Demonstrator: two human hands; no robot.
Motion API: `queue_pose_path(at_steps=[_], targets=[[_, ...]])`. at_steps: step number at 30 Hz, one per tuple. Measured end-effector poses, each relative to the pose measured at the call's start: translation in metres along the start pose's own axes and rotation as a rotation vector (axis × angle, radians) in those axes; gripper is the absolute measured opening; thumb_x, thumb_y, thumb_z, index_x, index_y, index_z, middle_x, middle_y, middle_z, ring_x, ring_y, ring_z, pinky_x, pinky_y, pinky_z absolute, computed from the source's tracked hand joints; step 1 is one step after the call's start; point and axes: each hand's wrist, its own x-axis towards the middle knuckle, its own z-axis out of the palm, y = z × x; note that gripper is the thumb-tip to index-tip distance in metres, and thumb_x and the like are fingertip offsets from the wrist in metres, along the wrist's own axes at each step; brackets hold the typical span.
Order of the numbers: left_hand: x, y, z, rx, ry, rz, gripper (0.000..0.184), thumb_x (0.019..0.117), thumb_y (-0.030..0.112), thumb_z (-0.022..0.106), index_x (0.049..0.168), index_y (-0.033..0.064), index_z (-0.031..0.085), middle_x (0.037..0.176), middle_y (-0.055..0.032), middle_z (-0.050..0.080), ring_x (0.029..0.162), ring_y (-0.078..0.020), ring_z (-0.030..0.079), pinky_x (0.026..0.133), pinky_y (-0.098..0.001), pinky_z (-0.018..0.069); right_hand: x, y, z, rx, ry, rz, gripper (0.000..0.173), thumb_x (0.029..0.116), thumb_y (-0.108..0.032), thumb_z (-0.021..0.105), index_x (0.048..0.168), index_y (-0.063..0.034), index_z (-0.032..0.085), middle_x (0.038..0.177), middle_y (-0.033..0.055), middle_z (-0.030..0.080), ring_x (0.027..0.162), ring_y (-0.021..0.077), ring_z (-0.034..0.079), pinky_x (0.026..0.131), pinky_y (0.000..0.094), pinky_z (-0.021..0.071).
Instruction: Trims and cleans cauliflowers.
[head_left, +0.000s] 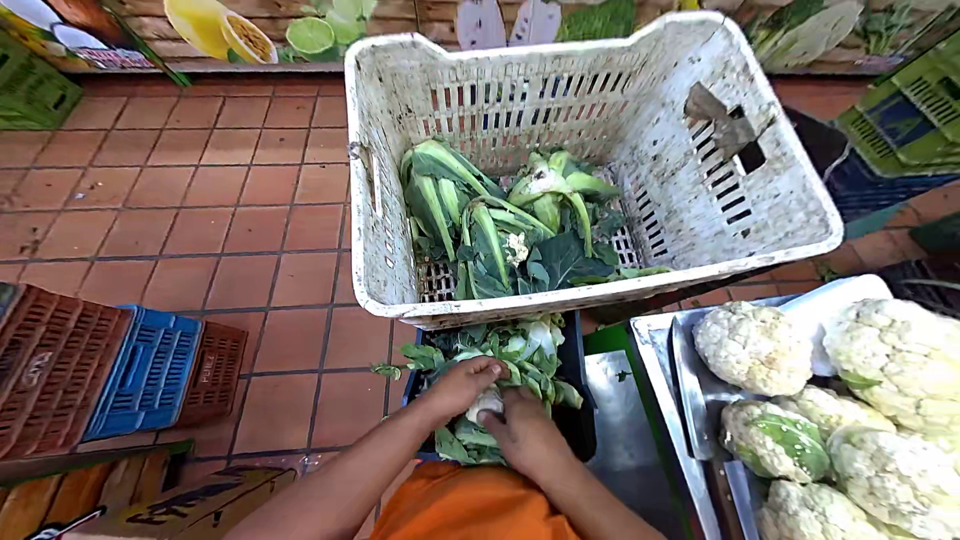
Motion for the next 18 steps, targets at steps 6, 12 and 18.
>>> queue_pose_path(at_steps=[6, 12, 18], targets=[[0.029, -0.008, -0.009, -0.131, 0.029, 0.014, 0.043, 0.1102, 0.038, 0.042, 0.131, 0.0054, 0.061, 0.121, -0.0076, 0.072, 0.116, -0.0169, 0.066, 0.106, -0.0394, 0.0491, 0.027, -0.035, 0.003, -0.363, -0.179, 0.160, 0.102, 0.0880, -0.065, 0.065, 0.159, -0.0036, 0.026, 0.134, 0.0270, 0.060, 0.122, 0.0450, 0.060, 0.100, 0.0636, 0.0493], [0.038, -0.016, -0.013, -0.063, 0.011, 0.073, 0.040, 0.1083, 0.035, 0.049, 0.136, 0.0079, 0.060, 0.119, -0.0070, 0.072, 0.114, -0.0164, 0.066, 0.104, -0.0398, 0.0503, 0.028, -0.016, 0.002, -0.244, -0.116, 0.172, 0.088, 0.0800, -0.059, 0.072, 0.154, -0.0198, 0.044, 0.126, 0.0171, 0.067, 0.116, 0.0377, 0.065, 0.096, 0.0630, 0.0514], [0.035, -0.012, -0.011, -0.039, -0.009, 0.061, 0.037, 0.1077, 0.032, 0.052, 0.136, 0.0088, 0.059, 0.119, -0.0068, 0.072, 0.111, -0.0164, 0.067, 0.102, -0.0409, 0.0513, 0.020, 0.028, -0.004, 0.128, 0.009, 0.080, 0.086, 0.0711, -0.052, 0.086, 0.144, -0.0195, 0.053, 0.123, 0.0057, 0.071, 0.112, 0.0216, 0.069, 0.098, 0.0523, 0.0555]])
